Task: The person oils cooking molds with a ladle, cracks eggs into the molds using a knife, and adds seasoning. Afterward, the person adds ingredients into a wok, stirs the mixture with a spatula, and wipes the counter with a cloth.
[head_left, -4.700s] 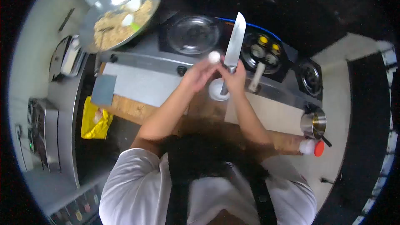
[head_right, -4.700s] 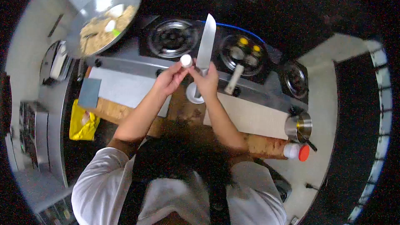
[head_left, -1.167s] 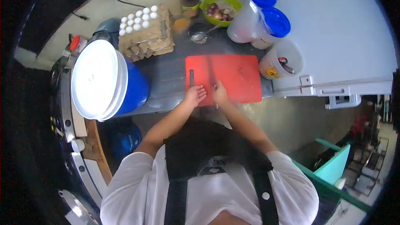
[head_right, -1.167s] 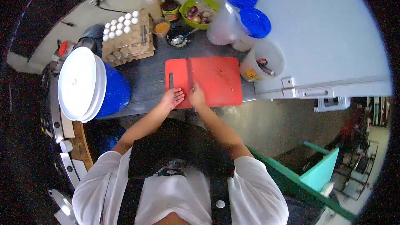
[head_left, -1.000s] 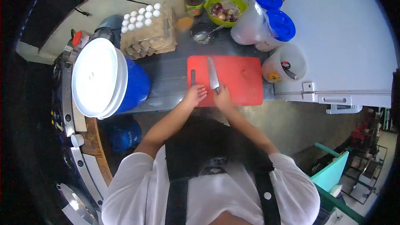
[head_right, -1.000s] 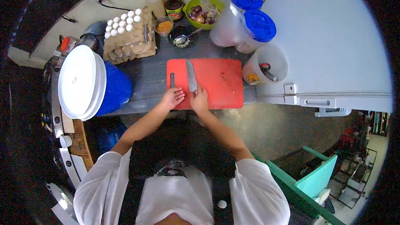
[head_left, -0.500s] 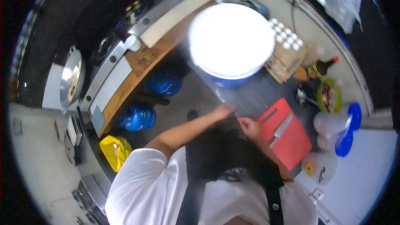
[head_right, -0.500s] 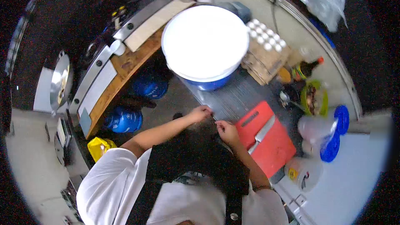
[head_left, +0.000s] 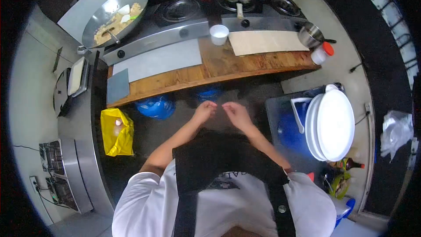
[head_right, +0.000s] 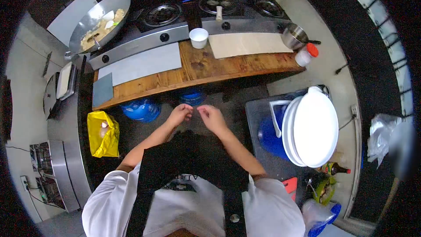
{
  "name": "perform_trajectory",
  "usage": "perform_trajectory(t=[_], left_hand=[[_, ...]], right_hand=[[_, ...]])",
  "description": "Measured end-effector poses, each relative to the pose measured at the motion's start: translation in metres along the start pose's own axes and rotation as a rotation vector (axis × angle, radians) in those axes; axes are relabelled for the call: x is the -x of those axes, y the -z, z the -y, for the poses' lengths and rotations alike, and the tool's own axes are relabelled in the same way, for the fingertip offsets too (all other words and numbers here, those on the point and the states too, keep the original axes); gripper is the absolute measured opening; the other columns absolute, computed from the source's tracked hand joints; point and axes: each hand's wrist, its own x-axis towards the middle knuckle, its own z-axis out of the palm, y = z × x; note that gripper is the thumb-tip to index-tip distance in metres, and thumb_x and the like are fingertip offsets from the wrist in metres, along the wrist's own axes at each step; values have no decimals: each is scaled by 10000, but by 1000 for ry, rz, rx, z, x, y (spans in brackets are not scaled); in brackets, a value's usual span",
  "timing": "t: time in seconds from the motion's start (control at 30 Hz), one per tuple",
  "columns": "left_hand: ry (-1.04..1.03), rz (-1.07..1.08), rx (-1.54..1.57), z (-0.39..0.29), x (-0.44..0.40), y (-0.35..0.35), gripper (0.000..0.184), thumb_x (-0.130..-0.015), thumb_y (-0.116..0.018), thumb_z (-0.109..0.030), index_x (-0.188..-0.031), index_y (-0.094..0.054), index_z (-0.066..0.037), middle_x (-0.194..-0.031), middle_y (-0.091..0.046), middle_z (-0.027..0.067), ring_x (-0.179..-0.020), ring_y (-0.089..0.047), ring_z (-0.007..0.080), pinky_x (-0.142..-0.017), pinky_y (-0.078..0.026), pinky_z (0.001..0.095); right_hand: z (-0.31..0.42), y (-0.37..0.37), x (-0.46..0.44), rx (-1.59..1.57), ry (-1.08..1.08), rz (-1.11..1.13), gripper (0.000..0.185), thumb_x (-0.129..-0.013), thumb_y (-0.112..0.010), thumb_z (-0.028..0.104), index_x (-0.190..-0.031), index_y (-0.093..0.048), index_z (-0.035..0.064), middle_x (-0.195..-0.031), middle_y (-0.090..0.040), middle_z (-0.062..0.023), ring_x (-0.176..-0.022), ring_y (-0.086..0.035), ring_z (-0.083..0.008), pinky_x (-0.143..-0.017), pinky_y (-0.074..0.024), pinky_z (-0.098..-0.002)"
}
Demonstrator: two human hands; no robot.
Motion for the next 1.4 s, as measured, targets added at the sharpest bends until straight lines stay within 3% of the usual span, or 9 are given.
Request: perform_trajectory(t=[0.47,0.53,0.7,0.83,0.9,1.13,1.2,1.23,1.4], left_hand=[[-50,-164,24,-138,-211,40,190,-914,-528,-157,-1087,-559,-83,-998,-594,28,-858,-594,147,-705,-502,301],[-159,-317,4,-161,-240,33,201,-885,-599,-141,-1053,-567,-36,-841,-588,41,-778,-595,144,-604,-515,290],[-531,-749,-672,-163,-319,50,561,-663,-782,-170,-1148,-519,-71,-1082,-559,202,-959,-556,375,-835,-466,441],[-433,-765,-748,-179,-335,41,526,-659,-795,-172,-1104,-525,-94,-1111,-536,191,-1018,-518,396,-876,-435,458],[-606,-750,-795,-182,-335,40,449,-667,-793,-161,-1011,-525,-55,-1112,-526,193,-1015,-522,398,-861,-442,449],[-635,-648,-783,-193,-336,54,395,-620,-813,-79,-816,-475,-24,-971,-550,178,-924,-549,391,-777,-450,423],[-654,-639,-744,-214,-328,51,380,-621,-800,-55,-813,-473,-27,-963,-546,178,-917,-547,390,-770,-453,423],[-668,-644,-734,-227,-324,48,352,-634,-773,-48,-818,-474,-27,-1037,-551,188,-955,-546,406,-791,-457,428],[-733,-641,-753,-282,-312,40,316,-649,-741,-27,-846,-495,-21,-1197,-530,229,-1030,-539,433,-823,-468,438]], right_hand=[[-69,63,-266,-105,-2,6,182,-873,-611,120,-1025,-667,38,-894,-691,-131,-778,-660,-189,-707,-512,-296],[-82,82,-300,-66,51,4,187,-870,-608,120,-1026,-665,34,-896,-693,-127,-772,-658,-194,-709,-512,-301],[-98,115,-361,-59,100,79,158,-868,-610,133,-982,-672,44,-922,-692,-124,-800,-665,-218,-726,-515,-317],[-98,119,-390,-57,81,100,156,-866,-606,128,-979,-671,42,-910,-691,-124,-804,-666,-222,-724,-516,-313],[-103,113,-398,-72,132,84,159,-866,-608,133,-978,-672,40,-887,-693,-122,-786,-664,-222,-716,-513,-321],[-82,107,-431,105,81,93,143,-841,-601,96,-948,-681,48,-873,-669,-138,-744,-635,-281,-684,-505,-362],[-69,111,-449,251,290,95,128,-821,-607,59,-915,-689,34,-862,-656,-129,-781,-632,-276,-693,-510,-346],[-66,109,-457,296,325,83,127,-788,-625,105,-887,-699,75,-828,-628,-121,-802,-609,-304,-705,-499,-412],[-35,104,-491,628,491,90,134,-744,-635,134,-846,-717,106,-853,-654,-78,-925,-589,-265,-772,-501,-384]])
